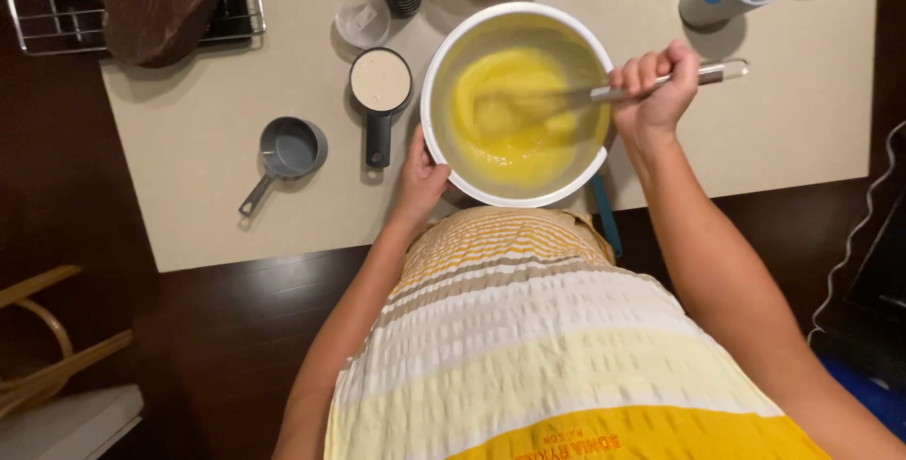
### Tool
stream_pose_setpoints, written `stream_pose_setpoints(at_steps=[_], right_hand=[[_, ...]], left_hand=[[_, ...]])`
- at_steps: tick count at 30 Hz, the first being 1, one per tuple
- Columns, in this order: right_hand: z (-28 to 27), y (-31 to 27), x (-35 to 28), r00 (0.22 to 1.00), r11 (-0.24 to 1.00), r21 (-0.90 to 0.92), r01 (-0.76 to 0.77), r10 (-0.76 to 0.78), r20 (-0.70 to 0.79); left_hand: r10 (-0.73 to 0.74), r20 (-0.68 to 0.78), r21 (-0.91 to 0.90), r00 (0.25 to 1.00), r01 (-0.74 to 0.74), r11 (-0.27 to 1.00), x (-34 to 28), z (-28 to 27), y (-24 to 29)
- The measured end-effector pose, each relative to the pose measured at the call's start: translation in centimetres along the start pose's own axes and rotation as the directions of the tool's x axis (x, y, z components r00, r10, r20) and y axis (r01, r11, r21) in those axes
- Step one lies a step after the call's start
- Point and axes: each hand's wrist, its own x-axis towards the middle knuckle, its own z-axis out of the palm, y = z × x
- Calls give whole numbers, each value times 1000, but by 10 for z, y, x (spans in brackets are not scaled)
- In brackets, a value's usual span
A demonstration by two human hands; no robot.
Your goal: Whisking eggs and sugar, then adding milk and oil to a mixing bowl.
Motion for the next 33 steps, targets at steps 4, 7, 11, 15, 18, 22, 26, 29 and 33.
stream_pose_setpoints(at_steps=[4,7,11,15,18,22,26,29,33], right_hand=[[2,-25,23,989,970,-193,-146,139,-51],[16,-10,13,996,994,-87,63,-68,-56],[7,13,-16,933,929,-102,-357,359,10],[-13,-22,33,997,962,-260,-83,82,-14],[7,-8,22,988,986,70,149,-145,-59],[22,0,-1,991,981,-144,-133,134,-7],[7,-22,30,999,986,-161,40,-41,-2],[27,17,-7,996,996,-1,-90,90,6],[12,-6,9,939,920,-188,-345,338,-69]], left_hand=[[13,-33,88,999,-10,996,-6,-4,-5],[-39,-58,132,998,47,990,-10,-1,-2],[23,-18,-5,1000,-23,1000,-9,-1,4],[-85,-87,85,993,92,992,-9,-6,-5],[-82,-14,18,997,82,996,-6,-7,-5],[-65,-30,52,997,66,996,-10,-9,0],[-96,-35,70,995,98,993,-15,-6,-6],[-100,-45,37,994,102,994,-8,-1,4],[-63,-51,18,997,64,998,-12,-2,0]])
